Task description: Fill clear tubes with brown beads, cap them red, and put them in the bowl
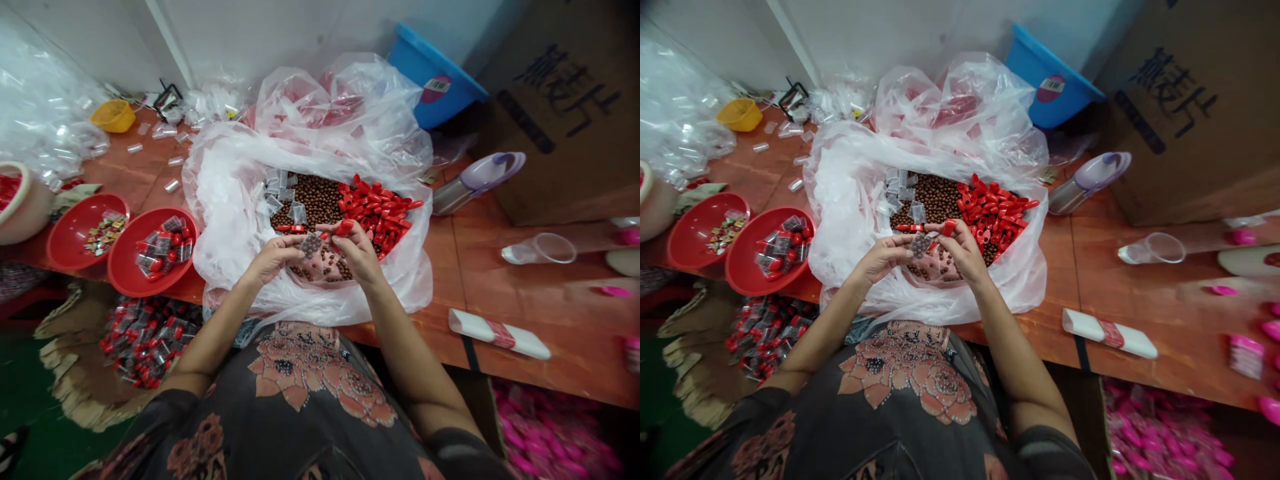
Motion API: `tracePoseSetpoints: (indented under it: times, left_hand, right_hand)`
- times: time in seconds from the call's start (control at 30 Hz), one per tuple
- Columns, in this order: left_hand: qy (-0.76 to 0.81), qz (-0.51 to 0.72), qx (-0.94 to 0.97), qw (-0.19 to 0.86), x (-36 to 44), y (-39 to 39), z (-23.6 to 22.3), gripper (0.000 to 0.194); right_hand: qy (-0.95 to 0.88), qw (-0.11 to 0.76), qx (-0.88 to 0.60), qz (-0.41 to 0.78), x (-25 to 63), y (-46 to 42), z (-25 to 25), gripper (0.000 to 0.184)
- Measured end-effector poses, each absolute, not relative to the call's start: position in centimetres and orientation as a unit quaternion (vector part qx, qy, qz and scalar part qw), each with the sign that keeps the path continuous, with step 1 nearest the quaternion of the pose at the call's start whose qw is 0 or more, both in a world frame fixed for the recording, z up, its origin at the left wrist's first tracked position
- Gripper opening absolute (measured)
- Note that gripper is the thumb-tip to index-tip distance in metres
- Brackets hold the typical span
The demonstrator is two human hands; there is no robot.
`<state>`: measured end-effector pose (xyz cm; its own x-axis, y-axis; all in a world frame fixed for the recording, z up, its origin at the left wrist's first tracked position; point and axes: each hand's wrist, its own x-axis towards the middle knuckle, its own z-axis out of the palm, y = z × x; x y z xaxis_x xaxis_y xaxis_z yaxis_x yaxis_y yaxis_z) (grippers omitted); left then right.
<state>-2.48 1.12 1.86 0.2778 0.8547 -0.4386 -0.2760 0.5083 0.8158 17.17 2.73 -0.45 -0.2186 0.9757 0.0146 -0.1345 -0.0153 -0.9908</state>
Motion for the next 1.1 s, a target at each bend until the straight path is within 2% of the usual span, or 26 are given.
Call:
tracePoseSetpoints:
  times: [0.33,0.5,0.7,0.83,0.97,1.1]
  left_hand:
    - [0.44,0.363,0.354,0.742,-2.6,0.5,1.4,0.055]
    - [0.437,0.36,0.36,0.741,-2.3,0.2,1.5,0.056]
    - [0.431,0.369,0.367,0.737,-2.1,0.0,1.7,0.052]
    - [0.435,0.359,0.363,0.741,-2.3,-0.1,1.5,0.055]
    - [0.442,0.367,0.351,0.74,-2.4,-0.1,0.9,0.053]
    - [0.424,0.38,0.339,0.749,-2.5,-0.1,0.9,0.051]
  right_hand:
    - [-0.591,0.453,-0.393,0.54,17.5,1.7,-0.6,0.018]
    - [-0.577,0.5,-0.436,0.476,17.9,1.7,-0.7,0.016]
    - [-0.611,0.466,-0.382,0.514,17.9,1.0,-0.9,0.018]
    - [-0.597,0.514,-0.343,0.511,17.9,0.9,-1.5,0.013]
    - [-0.559,0.559,-0.379,0.481,18.1,1.2,-1.8,0.009]
    - [-0.575,0.547,-0.37,0.483,17.9,1.1,-1.5,0.01]
